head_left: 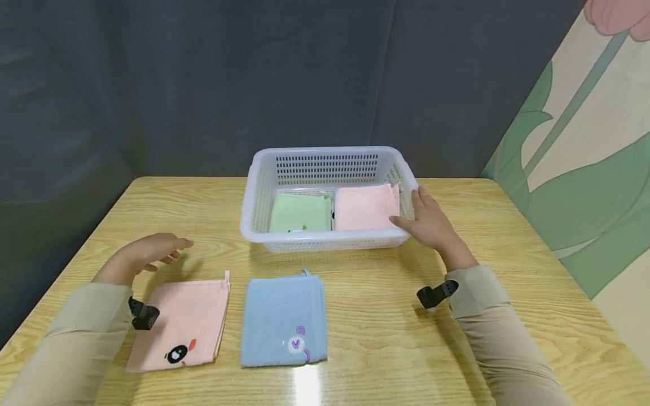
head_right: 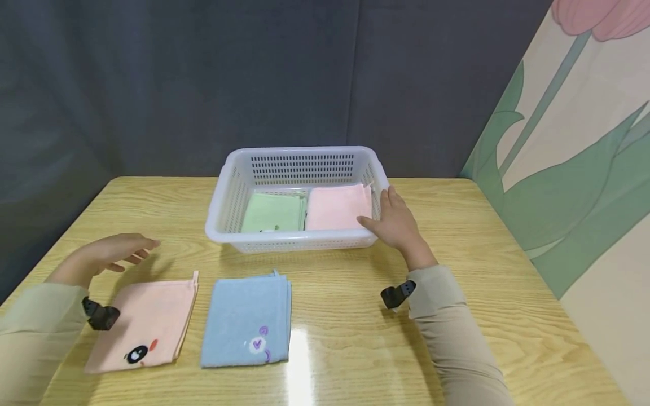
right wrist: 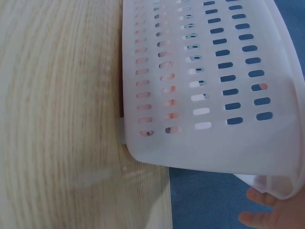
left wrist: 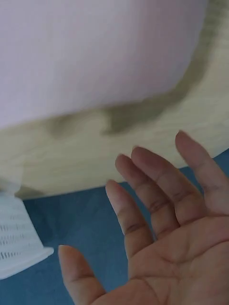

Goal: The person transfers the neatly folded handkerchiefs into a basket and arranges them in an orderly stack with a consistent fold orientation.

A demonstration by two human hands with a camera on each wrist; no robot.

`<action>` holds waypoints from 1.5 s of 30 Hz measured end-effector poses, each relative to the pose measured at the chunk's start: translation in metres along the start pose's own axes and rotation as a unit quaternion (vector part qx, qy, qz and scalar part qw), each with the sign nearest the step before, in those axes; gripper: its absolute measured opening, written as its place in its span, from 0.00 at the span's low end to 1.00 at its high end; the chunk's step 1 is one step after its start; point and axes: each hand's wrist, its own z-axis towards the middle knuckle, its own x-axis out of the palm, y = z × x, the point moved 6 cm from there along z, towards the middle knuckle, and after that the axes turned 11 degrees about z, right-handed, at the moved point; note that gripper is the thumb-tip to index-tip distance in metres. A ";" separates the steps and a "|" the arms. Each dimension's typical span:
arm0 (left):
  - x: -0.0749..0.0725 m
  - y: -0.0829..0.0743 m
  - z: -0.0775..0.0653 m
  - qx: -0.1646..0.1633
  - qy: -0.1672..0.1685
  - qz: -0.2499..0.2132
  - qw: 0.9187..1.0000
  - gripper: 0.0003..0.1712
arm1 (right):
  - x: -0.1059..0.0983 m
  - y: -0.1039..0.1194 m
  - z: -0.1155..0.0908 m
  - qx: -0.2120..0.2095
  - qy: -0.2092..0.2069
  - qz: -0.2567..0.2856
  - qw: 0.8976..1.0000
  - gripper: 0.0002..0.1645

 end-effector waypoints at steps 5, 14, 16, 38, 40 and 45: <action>0.009 0.013 -0.003 -0.014 0.010 0.013 1.000 0.45 | 0.000 0.001 0.000 -0.004 0.001 -0.003 1.000 0.54; 0.015 0.027 -0.005 -0.018 0.008 0.007 1.000 0.22 | 0.000 0.001 0.002 -0.005 0.000 -0.001 1.000 0.54; 0.017 0.029 -0.006 -0.016 0.007 0.004 1.000 0.21 | 0.000 0.000 0.003 -0.006 -0.003 0.000 1.000 0.54; 0.025 0.032 -0.017 -0.002 -0.011 0.004 1.000 0.15 | 0.001 0.000 0.004 -0.010 -0.007 0.005 1.000 0.54; 0.026 0.031 -0.017 -0.001 -0.007 0.002 1.000 0.17 | 0.000 0.000 0.002 -0.008 -0.003 0.003 1.000 0.54; 0.026 0.032 -0.015 -0.008 0.003 0.003 1.000 0.21 | -0.001 0.001 0.000 -0.005 0.003 -0.004 1.000 0.54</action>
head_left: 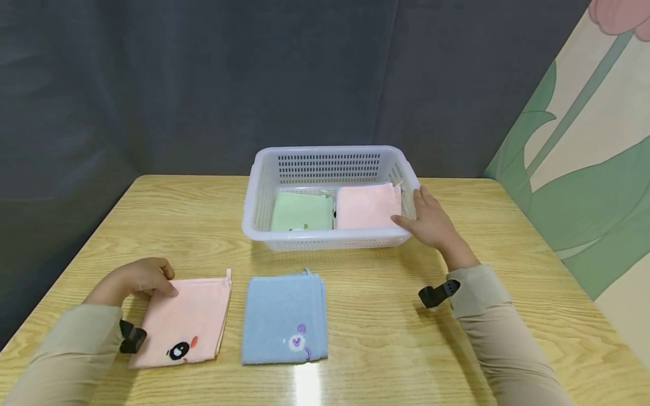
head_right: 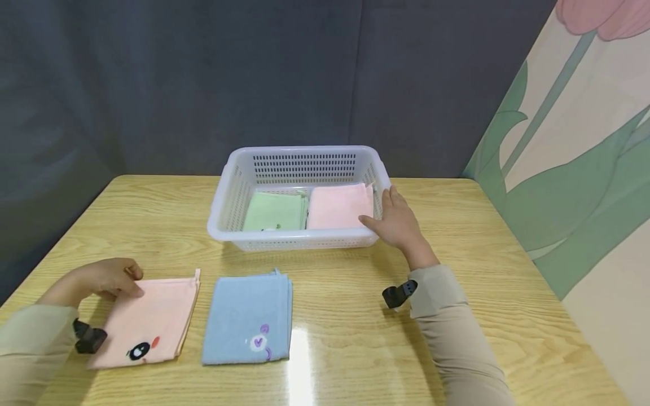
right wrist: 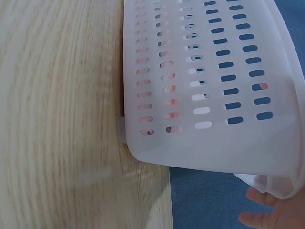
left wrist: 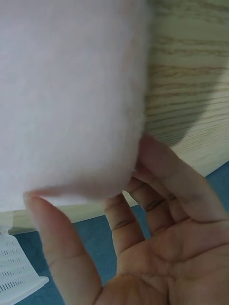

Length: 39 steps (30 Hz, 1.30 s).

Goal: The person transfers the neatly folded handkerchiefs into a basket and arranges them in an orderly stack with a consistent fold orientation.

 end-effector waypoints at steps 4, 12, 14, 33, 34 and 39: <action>-0.001 0.000 0.001 -0.002 -0.001 -0.005 1.000 0.21 | -0.002 0.000 0.000 0.001 -0.005 0.005 1.000 0.54; 0.003 -0.003 0.000 0.041 -0.011 -0.018 0.999 0.20 | 0.000 -0.005 0.000 -0.007 -0.011 0.011 1.000 0.54; 0.003 -0.004 0.000 0.049 -0.018 -0.007 0.999 0.20 | 0.001 -0.006 0.000 -0.007 -0.011 0.010 1.000 0.54; 0.006 -0.005 -0.002 0.158 0.017 -0.059 0.986 0.12 | 0.003 -0.006 0.001 -0.012 -0.009 0.007 1.000 0.54; 0.004 -0.006 -0.003 0.165 0.014 -0.061 0.984 0.12 | 0.003 -0.006 0.001 -0.012 -0.009 0.007 1.000 0.54; -0.008 -0.011 -0.007 0.171 -0.014 -0.059 0.983 0.12 | 0.000 -0.004 0.000 -0.012 -0.014 0.006 1.000 0.54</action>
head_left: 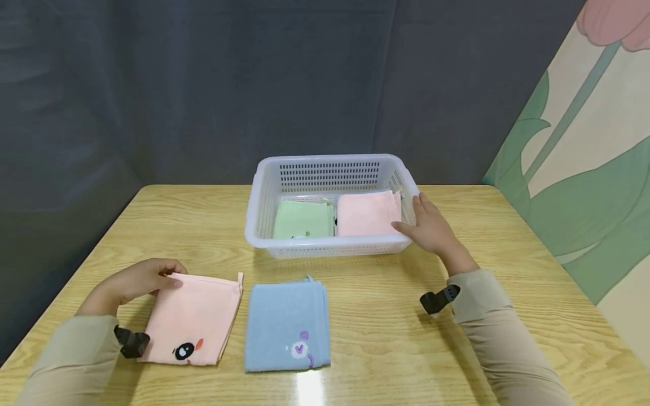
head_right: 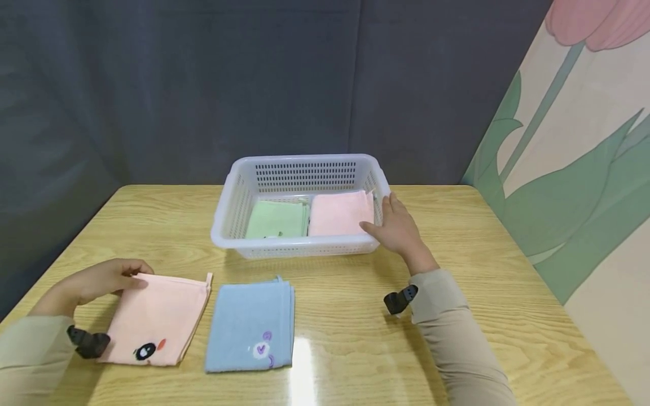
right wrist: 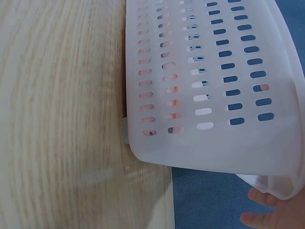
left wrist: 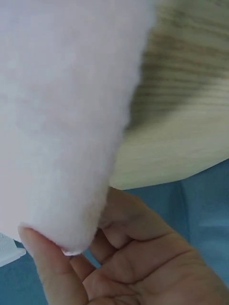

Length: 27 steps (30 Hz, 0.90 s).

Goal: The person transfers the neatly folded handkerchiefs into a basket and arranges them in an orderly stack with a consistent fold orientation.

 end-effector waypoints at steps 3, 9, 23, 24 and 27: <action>-0.004 -0.003 -0.001 0.004 -0.017 0.014 1.000 0.12 | 0.000 0.000 0.000 0.002 -0.001 -0.002 1.000 0.53; -0.012 -0.010 -0.004 0.007 -0.044 0.044 0.998 0.13 | 0.001 -0.001 0.001 0.005 0.004 -0.002 1.000 0.54; -0.026 -0.033 -0.010 0.054 -0.104 0.077 0.990 0.12 | 0.000 0.000 0.001 0.012 0.010 -0.005 1.000 0.54; -0.026 -0.034 -0.011 0.055 -0.108 0.076 0.990 0.12 | 0.000 0.000 0.001 0.013 0.011 -0.005 1.000 0.54; -0.027 -0.037 -0.012 0.067 -0.113 0.068 0.989 0.11 | 0.000 0.001 0.000 0.013 0.012 -0.004 1.000 0.53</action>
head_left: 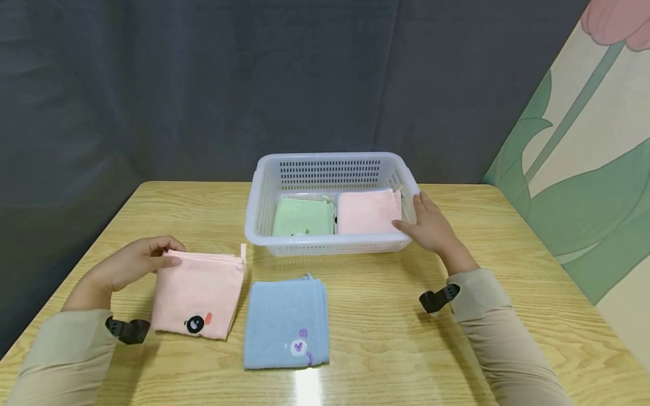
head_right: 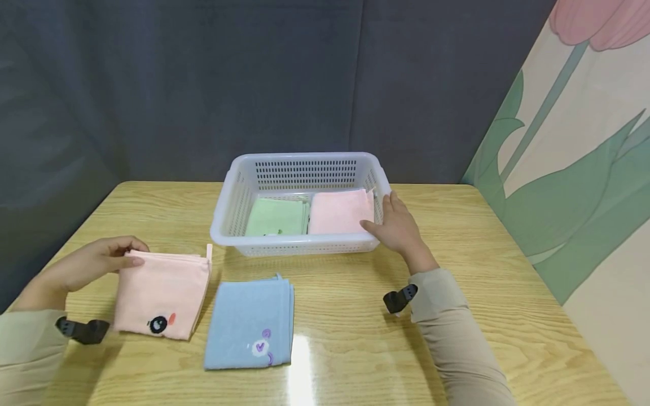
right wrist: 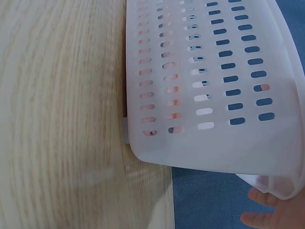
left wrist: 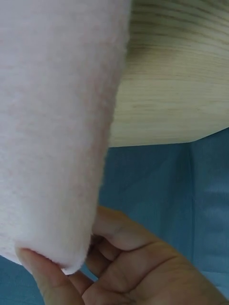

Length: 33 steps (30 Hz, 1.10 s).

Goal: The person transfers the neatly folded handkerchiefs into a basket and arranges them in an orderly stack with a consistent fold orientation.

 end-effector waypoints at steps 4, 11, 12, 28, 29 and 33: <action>-0.002 -0.005 -0.001 0.017 -0.014 -0.006 1.000 0.10 | 0.000 0.000 0.000 -0.004 -0.003 0.001 1.000 0.53; -0.007 -0.013 0.000 0.052 -0.044 -0.005 0.998 0.07 | -0.001 -0.001 0.000 -0.008 -0.006 0.002 1.000 0.53; -0.008 -0.014 0.000 0.057 -0.048 -0.006 0.997 0.07 | -0.001 -0.001 0.000 -0.007 -0.005 0.003 1.000 0.53; -0.015 -0.020 0.000 0.072 -0.071 -0.030 0.994 0.06 | 0.000 0.000 0.001 -0.003 -0.003 0.001 1.000 0.53; -0.016 -0.020 0.000 0.072 -0.072 -0.032 0.994 0.07 | 0.000 0.000 0.001 -0.002 -0.002 0.001 1.000 0.53; -0.017 -0.023 0.000 0.075 -0.077 -0.037 0.994 0.06 | 0.000 0.001 0.001 0.001 -0.001 0.000 1.000 0.53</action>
